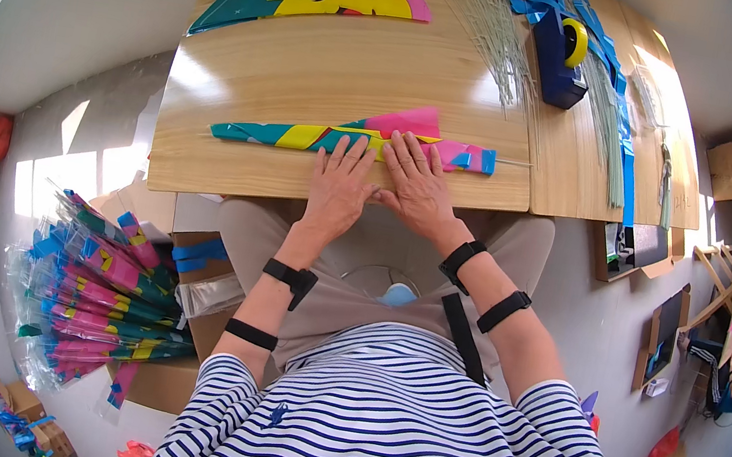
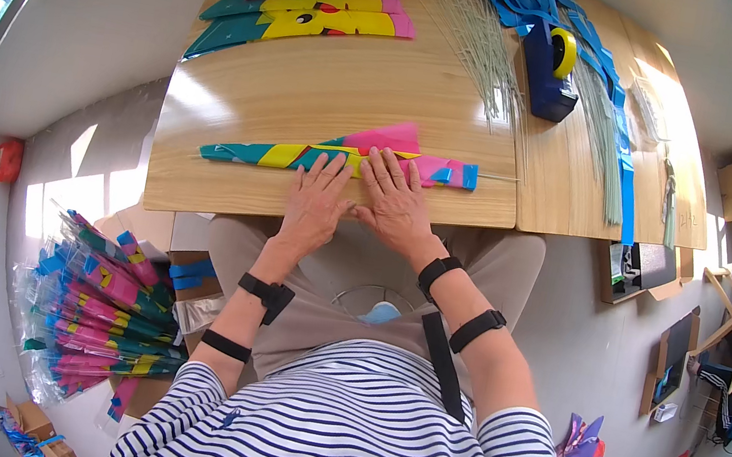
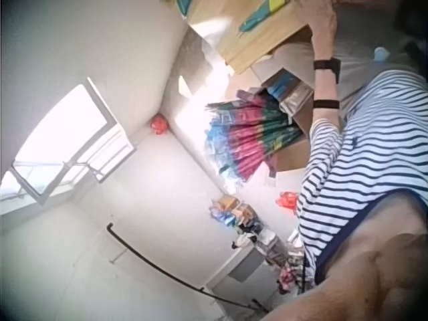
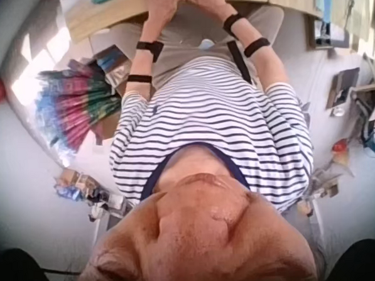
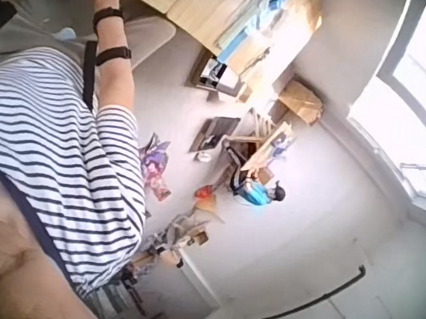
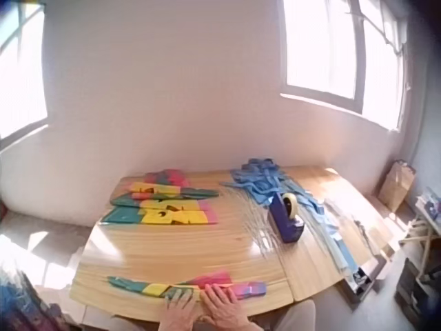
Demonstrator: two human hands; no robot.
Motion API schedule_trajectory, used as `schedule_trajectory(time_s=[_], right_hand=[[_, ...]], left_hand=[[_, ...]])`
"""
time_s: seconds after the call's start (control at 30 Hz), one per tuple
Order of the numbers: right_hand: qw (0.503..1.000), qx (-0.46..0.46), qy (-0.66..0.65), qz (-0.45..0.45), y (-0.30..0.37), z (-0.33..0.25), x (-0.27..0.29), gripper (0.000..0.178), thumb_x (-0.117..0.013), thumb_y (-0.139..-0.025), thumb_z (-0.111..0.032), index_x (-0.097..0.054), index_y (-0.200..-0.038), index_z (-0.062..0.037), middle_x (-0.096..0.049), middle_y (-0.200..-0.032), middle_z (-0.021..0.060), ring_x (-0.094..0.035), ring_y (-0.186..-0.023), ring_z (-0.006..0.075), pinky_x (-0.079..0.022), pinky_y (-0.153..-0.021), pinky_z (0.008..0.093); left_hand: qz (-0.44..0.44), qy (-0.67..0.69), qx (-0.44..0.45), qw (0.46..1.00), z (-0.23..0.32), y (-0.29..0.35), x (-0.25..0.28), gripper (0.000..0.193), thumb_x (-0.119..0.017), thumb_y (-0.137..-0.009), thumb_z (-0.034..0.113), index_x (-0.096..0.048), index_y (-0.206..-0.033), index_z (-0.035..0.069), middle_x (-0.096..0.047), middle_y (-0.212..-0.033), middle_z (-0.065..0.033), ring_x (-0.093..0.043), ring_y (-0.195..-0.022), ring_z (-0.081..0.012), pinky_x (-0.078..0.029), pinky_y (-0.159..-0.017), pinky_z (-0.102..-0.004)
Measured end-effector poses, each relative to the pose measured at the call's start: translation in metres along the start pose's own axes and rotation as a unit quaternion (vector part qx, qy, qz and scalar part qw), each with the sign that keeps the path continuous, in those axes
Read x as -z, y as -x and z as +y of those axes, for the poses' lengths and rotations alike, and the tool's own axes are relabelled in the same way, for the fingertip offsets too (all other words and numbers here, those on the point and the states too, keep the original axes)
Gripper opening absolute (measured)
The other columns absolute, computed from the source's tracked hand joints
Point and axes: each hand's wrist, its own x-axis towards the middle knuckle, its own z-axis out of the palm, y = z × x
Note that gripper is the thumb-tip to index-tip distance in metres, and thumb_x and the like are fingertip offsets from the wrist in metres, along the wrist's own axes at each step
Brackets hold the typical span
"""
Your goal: Assembling and folding colorful plastic character-themed kites at a workshop table.
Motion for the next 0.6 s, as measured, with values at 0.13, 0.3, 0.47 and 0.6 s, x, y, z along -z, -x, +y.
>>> schedule_trajectory(time_s=[0.13,0.3,0.47,0.6], right_hand=[[1.000,0.004,0.021,-0.014,0.012,0.009,0.009,0.087,-0.059,-0.098,-0.057,-0.036,-0.161,-0.0016,-0.026,-0.172,0.0140,-0.019,-0.161,0.0310,-0.010,-0.129,0.0588],[0.995,-0.056,0.072,-0.029,0.045,0.034,0.033,0.091,-0.057,-0.097,-0.060,-0.033,-0.162,-0.0007,-0.025,-0.173,0.0145,-0.016,-0.162,0.0307,-0.008,-0.128,0.0613],[0.988,-0.122,0.086,-0.037,0.066,0.053,0.040,0.094,-0.055,-0.098,-0.061,-0.025,-0.165,-0.0011,-0.021,-0.174,0.0148,-0.013,-0.163,0.0300,-0.005,-0.128,0.0626],[0.985,-0.132,0.111,0.002,0.063,0.051,0.036,0.086,-0.055,-0.099,-0.060,-0.039,-0.158,0.0006,-0.035,-0.168,0.0161,-0.023,-0.159,0.0320,-0.009,-0.127,0.0638]], left_hand=[[-0.017,-0.023,0.030,0.999,0.007,0.000,-0.006,0.061,-0.070,-0.097,0.031,-0.053,-0.152,0.012,-0.041,-0.165,-0.0040,-0.033,-0.155,-0.0280,-0.018,-0.123,-0.0671],[-0.023,-0.033,0.041,0.998,0.008,0.000,-0.008,0.063,-0.072,-0.095,0.033,-0.053,-0.152,0.014,-0.041,-0.166,-0.0021,-0.033,-0.155,-0.0267,-0.017,-0.121,-0.0721],[-0.013,-0.040,0.045,0.998,0.008,0.002,-0.012,0.064,-0.073,-0.094,0.036,-0.054,-0.151,0.014,-0.040,-0.166,-0.0020,-0.033,-0.155,-0.0263,-0.018,-0.120,-0.0721],[-0.025,-0.044,0.054,0.997,0.013,-0.002,-0.009,0.064,-0.073,-0.093,0.038,-0.056,-0.150,0.013,-0.041,-0.165,-0.0026,-0.034,-0.154,-0.0276,-0.019,-0.120,-0.0722]])
